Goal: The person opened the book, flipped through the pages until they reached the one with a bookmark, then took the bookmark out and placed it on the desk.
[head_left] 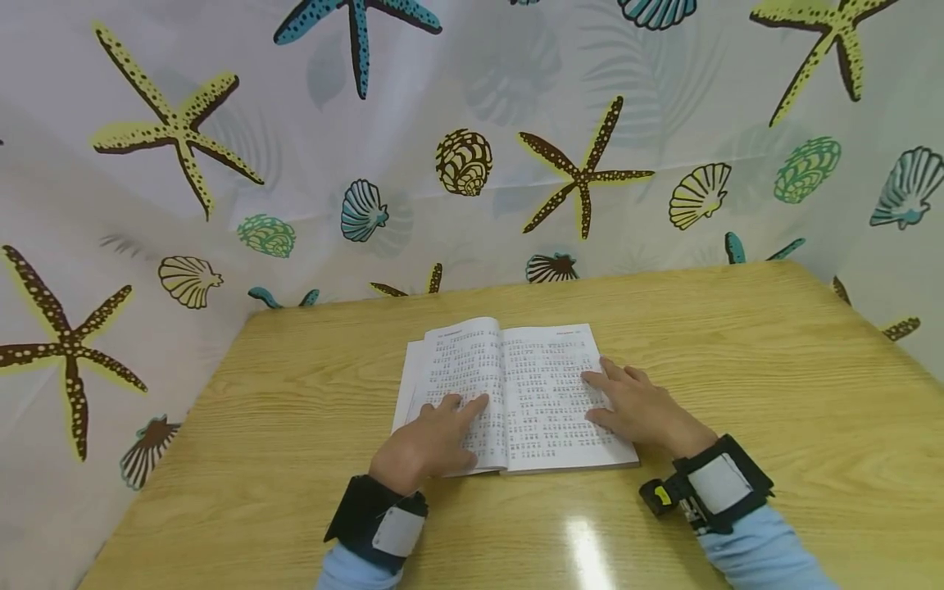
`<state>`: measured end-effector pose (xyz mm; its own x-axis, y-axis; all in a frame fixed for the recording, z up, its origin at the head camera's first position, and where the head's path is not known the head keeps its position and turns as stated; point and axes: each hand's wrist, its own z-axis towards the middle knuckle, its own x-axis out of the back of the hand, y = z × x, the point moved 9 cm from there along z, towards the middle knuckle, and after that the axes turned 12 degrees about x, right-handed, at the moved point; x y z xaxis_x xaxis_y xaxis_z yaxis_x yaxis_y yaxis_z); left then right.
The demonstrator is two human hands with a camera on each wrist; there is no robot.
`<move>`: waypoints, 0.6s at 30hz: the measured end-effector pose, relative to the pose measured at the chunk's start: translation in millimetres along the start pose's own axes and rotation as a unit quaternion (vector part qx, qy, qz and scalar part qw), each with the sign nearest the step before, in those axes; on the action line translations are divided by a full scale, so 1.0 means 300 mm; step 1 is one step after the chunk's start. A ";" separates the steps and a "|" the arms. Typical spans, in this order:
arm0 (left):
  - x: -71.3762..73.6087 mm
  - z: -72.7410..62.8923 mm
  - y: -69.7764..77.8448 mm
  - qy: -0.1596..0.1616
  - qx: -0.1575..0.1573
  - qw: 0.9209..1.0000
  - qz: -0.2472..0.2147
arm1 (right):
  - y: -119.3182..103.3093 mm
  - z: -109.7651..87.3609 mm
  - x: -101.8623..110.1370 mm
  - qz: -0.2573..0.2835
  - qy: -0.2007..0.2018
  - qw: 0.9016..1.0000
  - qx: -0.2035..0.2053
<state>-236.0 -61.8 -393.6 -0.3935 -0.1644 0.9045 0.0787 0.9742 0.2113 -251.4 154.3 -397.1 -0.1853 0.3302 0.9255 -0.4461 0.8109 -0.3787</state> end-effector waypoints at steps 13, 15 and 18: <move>-0.009 0.000 0.000 -0.003 0.001 1.000 0.003 | 0.027 -0.005 -0.003 -0.001 -0.008 0.999 -0.049; -0.009 -0.001 0.000 -0.004 0.003 1.000 0.002 | 0.010 -0.002 0.019 -0.035 0.025 0.999 -0.032; -0.007 -0.003 0.000 -0.004 0.004 1.000 0.003 | -0.021 0.000 0.072 -0.086 0.114 0.990 0.001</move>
<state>-234.4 -61.6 -395.2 -0.4004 -0.1576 0.9027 0.0741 0.9763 0.2033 -252.6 156.4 -374.9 0.0965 0.2887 0.9525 -0.4557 0.8636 -0.2156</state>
